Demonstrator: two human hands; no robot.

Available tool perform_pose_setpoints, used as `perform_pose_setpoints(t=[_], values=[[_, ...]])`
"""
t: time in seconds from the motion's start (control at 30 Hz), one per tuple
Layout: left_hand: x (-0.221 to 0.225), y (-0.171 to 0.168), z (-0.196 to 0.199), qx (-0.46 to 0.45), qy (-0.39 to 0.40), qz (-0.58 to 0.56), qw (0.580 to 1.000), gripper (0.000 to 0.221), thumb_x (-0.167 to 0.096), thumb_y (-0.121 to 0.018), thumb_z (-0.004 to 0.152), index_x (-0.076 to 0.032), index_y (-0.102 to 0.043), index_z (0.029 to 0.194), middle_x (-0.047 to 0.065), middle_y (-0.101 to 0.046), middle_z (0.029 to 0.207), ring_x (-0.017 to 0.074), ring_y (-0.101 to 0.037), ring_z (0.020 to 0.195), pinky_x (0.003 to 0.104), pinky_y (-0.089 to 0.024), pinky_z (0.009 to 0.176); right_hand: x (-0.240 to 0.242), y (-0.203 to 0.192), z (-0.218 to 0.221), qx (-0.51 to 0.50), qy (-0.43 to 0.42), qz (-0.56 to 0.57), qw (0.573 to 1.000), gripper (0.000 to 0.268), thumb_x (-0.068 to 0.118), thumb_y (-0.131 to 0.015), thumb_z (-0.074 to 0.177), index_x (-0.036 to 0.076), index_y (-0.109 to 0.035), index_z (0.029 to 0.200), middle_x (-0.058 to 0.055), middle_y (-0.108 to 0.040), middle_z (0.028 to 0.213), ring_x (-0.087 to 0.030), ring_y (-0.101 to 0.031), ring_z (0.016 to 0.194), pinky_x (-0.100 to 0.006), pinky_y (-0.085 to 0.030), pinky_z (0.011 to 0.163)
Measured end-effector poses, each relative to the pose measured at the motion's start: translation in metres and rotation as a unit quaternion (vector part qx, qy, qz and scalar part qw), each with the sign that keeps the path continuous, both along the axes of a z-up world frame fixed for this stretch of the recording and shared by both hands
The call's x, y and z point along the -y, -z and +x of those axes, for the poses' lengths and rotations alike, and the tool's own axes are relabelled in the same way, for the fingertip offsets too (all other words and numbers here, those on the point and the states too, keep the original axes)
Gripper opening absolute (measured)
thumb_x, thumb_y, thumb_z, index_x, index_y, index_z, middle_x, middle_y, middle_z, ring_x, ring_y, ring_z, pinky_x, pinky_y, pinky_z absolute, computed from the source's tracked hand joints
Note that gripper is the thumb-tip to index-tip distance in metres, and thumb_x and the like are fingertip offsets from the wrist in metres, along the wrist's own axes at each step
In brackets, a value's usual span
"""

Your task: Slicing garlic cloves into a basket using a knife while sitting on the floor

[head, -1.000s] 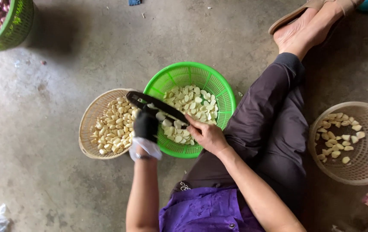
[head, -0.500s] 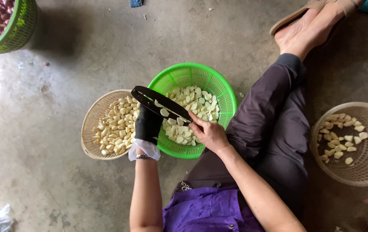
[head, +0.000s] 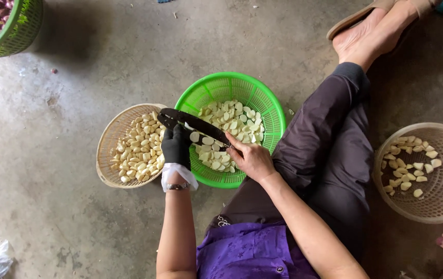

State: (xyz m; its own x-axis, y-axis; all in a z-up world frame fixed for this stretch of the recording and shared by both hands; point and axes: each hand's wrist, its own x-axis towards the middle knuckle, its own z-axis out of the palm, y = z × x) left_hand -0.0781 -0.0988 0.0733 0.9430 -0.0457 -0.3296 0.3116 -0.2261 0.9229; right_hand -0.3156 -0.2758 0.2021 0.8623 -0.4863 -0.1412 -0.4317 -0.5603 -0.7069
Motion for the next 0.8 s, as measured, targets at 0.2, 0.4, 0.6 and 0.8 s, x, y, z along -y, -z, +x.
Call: perform_pose_setpoints(t=[0.2, 0.4, 0.6, 0.8], values=[[0.019, -0.034, -0.017, -0.030, -0.052, -0.050, 0.997, 0.030, -0.026, -0.075, 0.093, -0.006, -0.073, 0.116, 0.017, -0.076, 0.094, 0.0242, -0.075, 0.085, 0.036, -0.063, 0.080, -0.001, 0.009, 0.001, 0.041, 0.006, -0.049, 0.998, 0.050, 0.053, -0.051, 0.097, 0.049, -0.050, 0.147, -0.013, -0.074, 0.074, -0.036, -0.074, 0.074, -0.049, -0.060, 0.068], [0.031, -0.058, -0.042, -0.032, 0.041, 0.120, 0.991, 0.049, -0.055, -0.061, 0.099, -0.016, -0.070, 0.128, 0.014, -0.076, 0.112, 0.0307, -0.070, 0.108, 0.041, -0.055, 0.098, 0.002, 0.008, 0.001, 0.123, 0.026, -0.173, 0.977, 0.049, 0.050, -0.059, 0.095, 0.044, -0.057, 0.143, -0.007, -0.070, 0.067, -0.028, -0.071, 0.060, -0.042, -0.060, 0.057], [-0.021, -0.056, -0.030, 0.232, 0.328, 0.287, 0.870, 0.051, -0.050, -0.087, 0.074, -0.025, -0.072, 0.117, 0.006, -0.076, 0.109, 0.0291, -0.071, 0.105, 0.043, -0.059, 0.091, 0.004, 0.015, 0.003, 0.150, 0.084, -0.155, 0.973, 0.085, 0.018, -0.078, 0.072, 0.010, -0.050, 0.152, -0.022, -0.072, 0.090, -0.041, -0.070, 0.076, -0.055, -0.057, 0.071], [-0.194, -0.013, 0.068, -0.055, 0.228, 0.594, 0.770, 0.040, -0.057, -0.066, 0.079, -0.036, -0.077, 0.112, -0.007, -0.077, 0.112, 0.0247, -0.073, 0.109, 0.042, -0.057, 0.099, 0.009, 0.011, 0.007, -0.065, 0.140, 0.046, 0.987, 0.083, 0.027, -0.068, 0.077, 0.035, -0.042, 0.156, -0.022, -0.072, 0.105, -0.046, -0.068, 0.100, -0.055, -0.053, 0.091]])
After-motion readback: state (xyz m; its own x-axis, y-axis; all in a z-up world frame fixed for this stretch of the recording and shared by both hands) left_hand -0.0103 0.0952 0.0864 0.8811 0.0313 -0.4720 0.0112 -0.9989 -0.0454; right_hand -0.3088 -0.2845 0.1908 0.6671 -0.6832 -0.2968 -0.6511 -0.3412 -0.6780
